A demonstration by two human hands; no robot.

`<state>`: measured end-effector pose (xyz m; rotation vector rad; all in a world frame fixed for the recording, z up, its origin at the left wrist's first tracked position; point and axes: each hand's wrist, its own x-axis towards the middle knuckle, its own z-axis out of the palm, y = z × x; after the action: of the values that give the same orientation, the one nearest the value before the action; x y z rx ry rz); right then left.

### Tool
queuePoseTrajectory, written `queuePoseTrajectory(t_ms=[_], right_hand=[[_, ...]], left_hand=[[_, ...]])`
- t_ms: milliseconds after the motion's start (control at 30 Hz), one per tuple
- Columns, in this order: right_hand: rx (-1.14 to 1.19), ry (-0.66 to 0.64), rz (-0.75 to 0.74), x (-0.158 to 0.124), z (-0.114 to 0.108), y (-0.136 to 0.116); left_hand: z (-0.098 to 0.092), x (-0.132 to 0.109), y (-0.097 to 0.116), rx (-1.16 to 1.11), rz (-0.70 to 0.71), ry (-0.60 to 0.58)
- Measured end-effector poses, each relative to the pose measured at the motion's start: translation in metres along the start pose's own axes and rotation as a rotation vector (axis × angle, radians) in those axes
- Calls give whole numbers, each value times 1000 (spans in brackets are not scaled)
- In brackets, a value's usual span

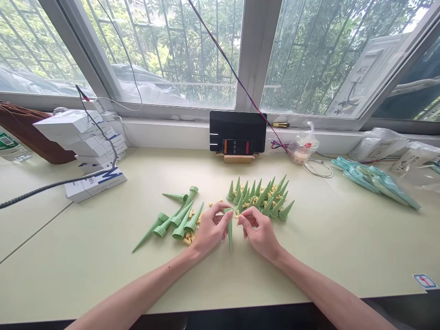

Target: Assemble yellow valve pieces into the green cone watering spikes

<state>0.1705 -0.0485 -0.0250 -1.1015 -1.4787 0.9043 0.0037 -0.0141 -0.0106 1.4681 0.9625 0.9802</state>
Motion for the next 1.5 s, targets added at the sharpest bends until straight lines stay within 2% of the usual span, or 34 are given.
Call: queuePoseTrajectory(t_ms=[900,1200,1500], right_hand=[[-127,-59,13,0,-2,4],[-93,-56,40,0,-1,-1],[-157,-88,-12,1,-1,-2]], left_hand=[[-1,0,-3,18,-33,-29],[1,0,1,14,-19,11],[0,1,5,-2,-21,43]])
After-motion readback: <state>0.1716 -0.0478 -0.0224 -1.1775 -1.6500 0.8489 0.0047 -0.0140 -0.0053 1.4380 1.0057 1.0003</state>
